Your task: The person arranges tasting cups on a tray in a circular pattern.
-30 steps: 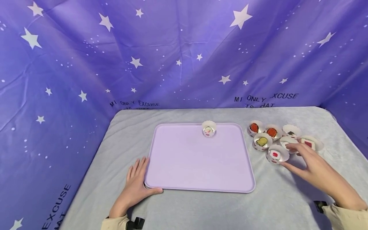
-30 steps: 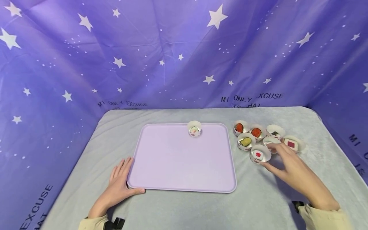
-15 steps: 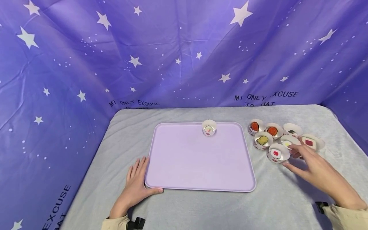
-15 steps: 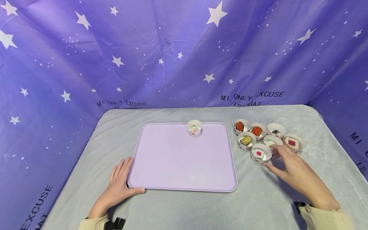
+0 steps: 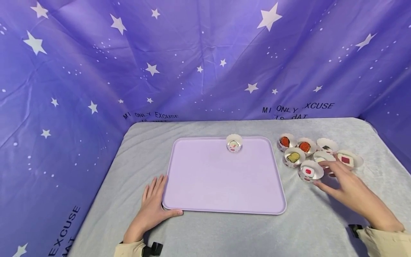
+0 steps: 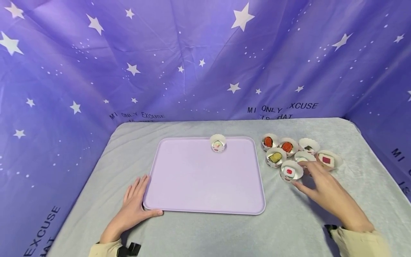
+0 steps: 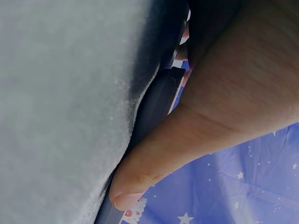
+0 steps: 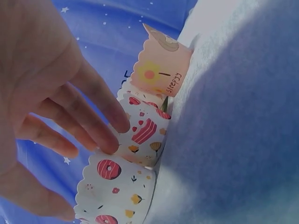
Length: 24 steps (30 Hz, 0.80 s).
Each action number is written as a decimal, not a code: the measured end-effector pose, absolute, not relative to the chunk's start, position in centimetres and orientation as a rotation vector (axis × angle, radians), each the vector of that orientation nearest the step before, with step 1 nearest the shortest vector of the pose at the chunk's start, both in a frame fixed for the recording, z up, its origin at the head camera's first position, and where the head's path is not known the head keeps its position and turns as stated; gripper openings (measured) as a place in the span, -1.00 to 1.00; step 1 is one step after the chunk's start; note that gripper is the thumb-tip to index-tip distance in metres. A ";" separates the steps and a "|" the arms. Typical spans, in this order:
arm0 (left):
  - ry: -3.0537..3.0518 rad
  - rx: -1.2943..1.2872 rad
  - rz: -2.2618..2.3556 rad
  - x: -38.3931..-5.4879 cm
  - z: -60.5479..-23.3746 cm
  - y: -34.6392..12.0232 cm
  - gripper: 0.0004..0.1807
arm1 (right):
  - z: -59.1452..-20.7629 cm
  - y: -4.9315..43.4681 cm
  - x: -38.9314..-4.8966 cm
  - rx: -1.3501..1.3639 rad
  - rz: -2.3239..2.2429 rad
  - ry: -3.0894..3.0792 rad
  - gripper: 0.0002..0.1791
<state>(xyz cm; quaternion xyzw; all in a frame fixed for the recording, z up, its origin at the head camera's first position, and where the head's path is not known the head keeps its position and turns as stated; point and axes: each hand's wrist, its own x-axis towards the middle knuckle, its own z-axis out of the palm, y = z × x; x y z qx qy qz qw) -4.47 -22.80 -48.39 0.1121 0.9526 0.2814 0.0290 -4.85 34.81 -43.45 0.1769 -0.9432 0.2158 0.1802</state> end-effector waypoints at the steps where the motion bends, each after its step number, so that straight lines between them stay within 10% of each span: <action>1: 2.942 0.349 0.874 -4.5 -48.4 -22.8 0.43 | -43.4 34.8 -4.9 0.508 0.608 -2.660 -0.25; 24: 2.951 0.346 0.854 -4.5 -48.5 -22.8 0.43 | -43.3 34.3 -6.4 0.607 0.593 -2.699 -0.24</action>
